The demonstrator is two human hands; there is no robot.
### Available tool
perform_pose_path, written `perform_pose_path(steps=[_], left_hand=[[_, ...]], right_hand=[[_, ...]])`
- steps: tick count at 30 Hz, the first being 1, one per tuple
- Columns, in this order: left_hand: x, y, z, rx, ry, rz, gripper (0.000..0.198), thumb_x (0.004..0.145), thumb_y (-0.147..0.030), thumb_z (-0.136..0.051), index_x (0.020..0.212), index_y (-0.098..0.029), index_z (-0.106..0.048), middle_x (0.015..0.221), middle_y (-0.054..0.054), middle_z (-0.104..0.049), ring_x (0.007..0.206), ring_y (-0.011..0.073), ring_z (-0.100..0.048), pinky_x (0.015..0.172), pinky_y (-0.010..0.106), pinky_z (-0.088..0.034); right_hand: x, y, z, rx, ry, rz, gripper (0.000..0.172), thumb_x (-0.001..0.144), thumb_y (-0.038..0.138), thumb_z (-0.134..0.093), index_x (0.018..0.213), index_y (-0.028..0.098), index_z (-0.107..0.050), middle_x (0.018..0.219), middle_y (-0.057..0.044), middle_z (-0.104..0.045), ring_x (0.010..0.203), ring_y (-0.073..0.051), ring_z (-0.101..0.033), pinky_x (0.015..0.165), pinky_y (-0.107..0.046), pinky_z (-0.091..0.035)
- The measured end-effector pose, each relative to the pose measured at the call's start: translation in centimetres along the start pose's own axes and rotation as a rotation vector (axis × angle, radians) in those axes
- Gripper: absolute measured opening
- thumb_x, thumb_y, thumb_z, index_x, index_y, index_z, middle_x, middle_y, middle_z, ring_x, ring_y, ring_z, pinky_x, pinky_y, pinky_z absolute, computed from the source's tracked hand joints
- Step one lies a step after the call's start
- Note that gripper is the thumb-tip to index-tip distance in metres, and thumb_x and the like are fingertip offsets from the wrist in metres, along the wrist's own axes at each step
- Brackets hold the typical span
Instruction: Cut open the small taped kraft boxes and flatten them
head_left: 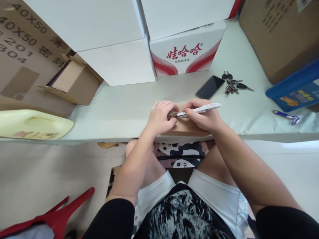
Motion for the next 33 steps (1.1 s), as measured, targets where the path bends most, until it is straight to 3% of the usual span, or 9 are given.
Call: perform_pose_path(steps=[18, 22, 26, 30, 33], left_hand=[[0.0, 0.2, -0.1, -0.022, -0.021, -0.015, 0.018, 0.073, -0.020, -0.050, 0.088, -0.024, -0.060, 0.099, 0.004, -0.073, 0.111, 0.0261, -0.065, 0.105, 0.043, -0.043], [0.1, 0.1, -0.1, -0.018, -0.012, -0.013, 0.016, 0.073, -0.020, -0.050, 0.086, -0.023, -0.059, 0.093, 0.003, -0.071, 0.106, 0.0251, -0.065, 0.102, 0.043, -0.043], [0.2, 0.0, -0.1, -0.017, -0.005, -0.011, 0.018, 0.072, -0.020, -0.051, 0.087, -0.023, -0.059, 0.098, 0.004, -0.072, 0.106, 0.0252, -0.065, 0.102, 0.044, -0.043], [0.2, 0.0, -0.1, -0.005, -0.003, -0.004, 0.020, 0.071, -0.019, -0.052, 0.089, -0.023, -0.060, 0.100, 0.004, -0.073, 0.104, 0.0248, -0.065, 0.102, 0.043, -0.043], [0.1, 0.0, 0.0, -0.012, -0.007, 0.005, 0.025, 0.070, -0.018, -0.055, 0.093, -0.022, -0.061, 0.102, 0.004, -0.073, 0.103, 0.0247, -0.065, 0.103, 0.043, -0.043]], right_hand=[[-0.1, -0.3, 0.2, -0.008, -0.004, 0.013, 0.016, 0.078, 0.029, -0.060, 0.065, 0.020, -0.061, 0.061, 0.001, -0.061, 0.059, -0.012, -0.048, 0.059, -0.030, -0.035], [-0.3, -1.3, 0.3, 0.247, -0.008, -0.037, 0.018, 0.084, 0.038, -0.058, 0.075, 0.023, -0.062, 0.058, 0.002, -0.058, 0.053, -0.013, -0.048, 0.053, -0.029, -0.036], [-0.5, -2.4, 0.6, 0.484, -0.063, -0.075, 0.036, 0.092, 0.060, -0.051, 0.101, 0.027, -0.061, 0.066, 0.001, -0.066, 0.050, -0.014, -0.055, 0.050, -0.029, -0.039], [-0.4, -2.4, 1.7, 0.385, -0.180, -0.043, 0.034, 0.092, 0.057, -0.057, 0.111, 0.028, -0.058, 0.092, -0.001, -0.071, 0.059, -0.013, -0.062, 0.055, -0.029, -0.042], [-0.5, -1.8, 2.5, 0.248, -0.235, -0.018, 0.019, 0.089, 0.043, -0.062, 0.095, 0.025, -0.061, 0.077, 0.001, -0.063, 0.059, -0.012, -0.054, 0.057, -0.029, -0.039]])
Point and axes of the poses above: each hand's wrist, its own x-axis towards the middle knuckle, its own z-axis out of the back of the hand, y = z × x, the point moved 9 cm from there along x, towards the middle knuckle
